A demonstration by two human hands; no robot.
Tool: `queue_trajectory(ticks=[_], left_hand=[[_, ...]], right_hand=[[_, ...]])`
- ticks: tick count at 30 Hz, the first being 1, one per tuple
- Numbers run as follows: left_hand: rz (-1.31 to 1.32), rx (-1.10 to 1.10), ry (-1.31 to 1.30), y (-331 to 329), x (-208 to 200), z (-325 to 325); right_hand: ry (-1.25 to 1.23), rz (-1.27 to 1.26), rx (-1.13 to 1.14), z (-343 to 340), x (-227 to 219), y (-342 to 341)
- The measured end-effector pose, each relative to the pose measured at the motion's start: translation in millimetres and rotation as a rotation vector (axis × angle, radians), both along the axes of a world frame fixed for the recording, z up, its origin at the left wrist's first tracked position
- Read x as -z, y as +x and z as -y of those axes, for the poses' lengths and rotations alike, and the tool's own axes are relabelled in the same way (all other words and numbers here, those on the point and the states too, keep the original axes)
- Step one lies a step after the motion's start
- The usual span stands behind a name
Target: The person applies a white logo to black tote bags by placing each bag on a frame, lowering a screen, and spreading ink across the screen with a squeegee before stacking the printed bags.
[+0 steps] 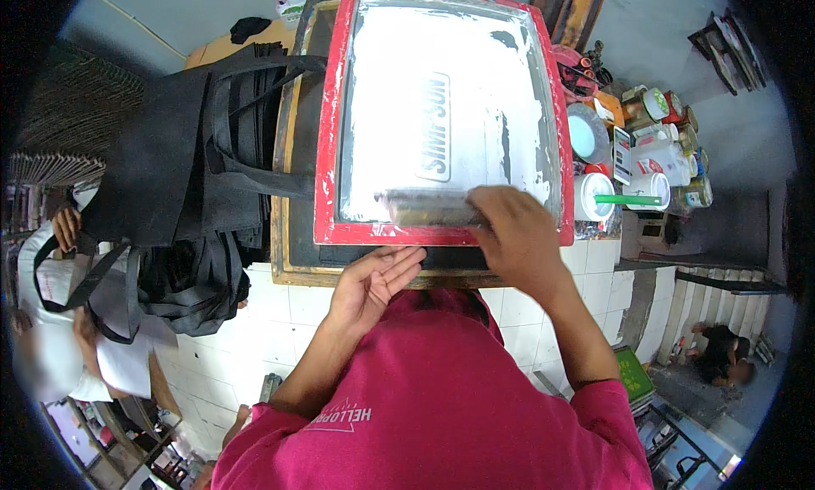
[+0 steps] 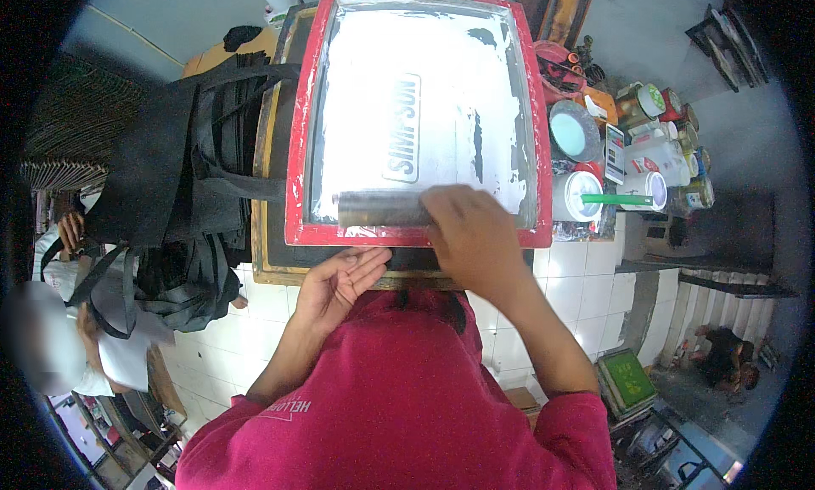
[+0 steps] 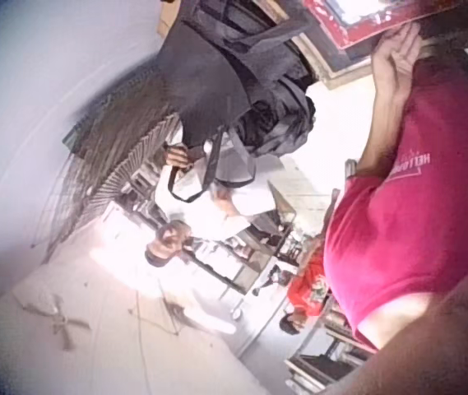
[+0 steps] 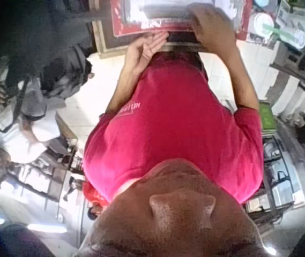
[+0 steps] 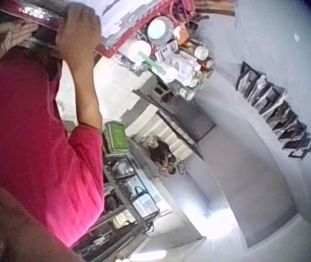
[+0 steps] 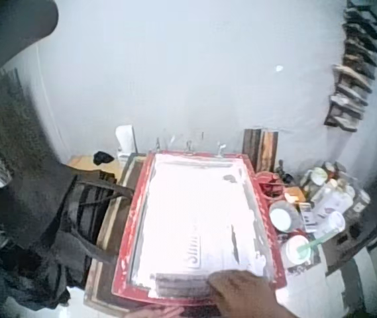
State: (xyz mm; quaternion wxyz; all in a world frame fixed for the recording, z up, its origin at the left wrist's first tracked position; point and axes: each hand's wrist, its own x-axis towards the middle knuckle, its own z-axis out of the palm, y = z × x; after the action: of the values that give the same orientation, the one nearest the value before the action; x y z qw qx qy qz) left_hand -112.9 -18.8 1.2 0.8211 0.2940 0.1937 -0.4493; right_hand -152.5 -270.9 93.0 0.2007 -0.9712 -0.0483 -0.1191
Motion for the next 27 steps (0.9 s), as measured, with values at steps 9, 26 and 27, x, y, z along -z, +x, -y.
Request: queue_trajectory(ticks=[9, 26, 27], left_hand=[[1.284, 0.068, 0.614, 108, -52, -20], [2.167, 0.849, 0.718, 175, -32, 71], [2.175, 0.866, 0.723, 175, -32, 72]], right_hand=[[-0.176, -0.041, -0.053, -20, 36, -2], [-0.131, -0.054, -0.011, -20, 35, -3], [-0.132, -0.047, -0.008, -20, 35, -2]])
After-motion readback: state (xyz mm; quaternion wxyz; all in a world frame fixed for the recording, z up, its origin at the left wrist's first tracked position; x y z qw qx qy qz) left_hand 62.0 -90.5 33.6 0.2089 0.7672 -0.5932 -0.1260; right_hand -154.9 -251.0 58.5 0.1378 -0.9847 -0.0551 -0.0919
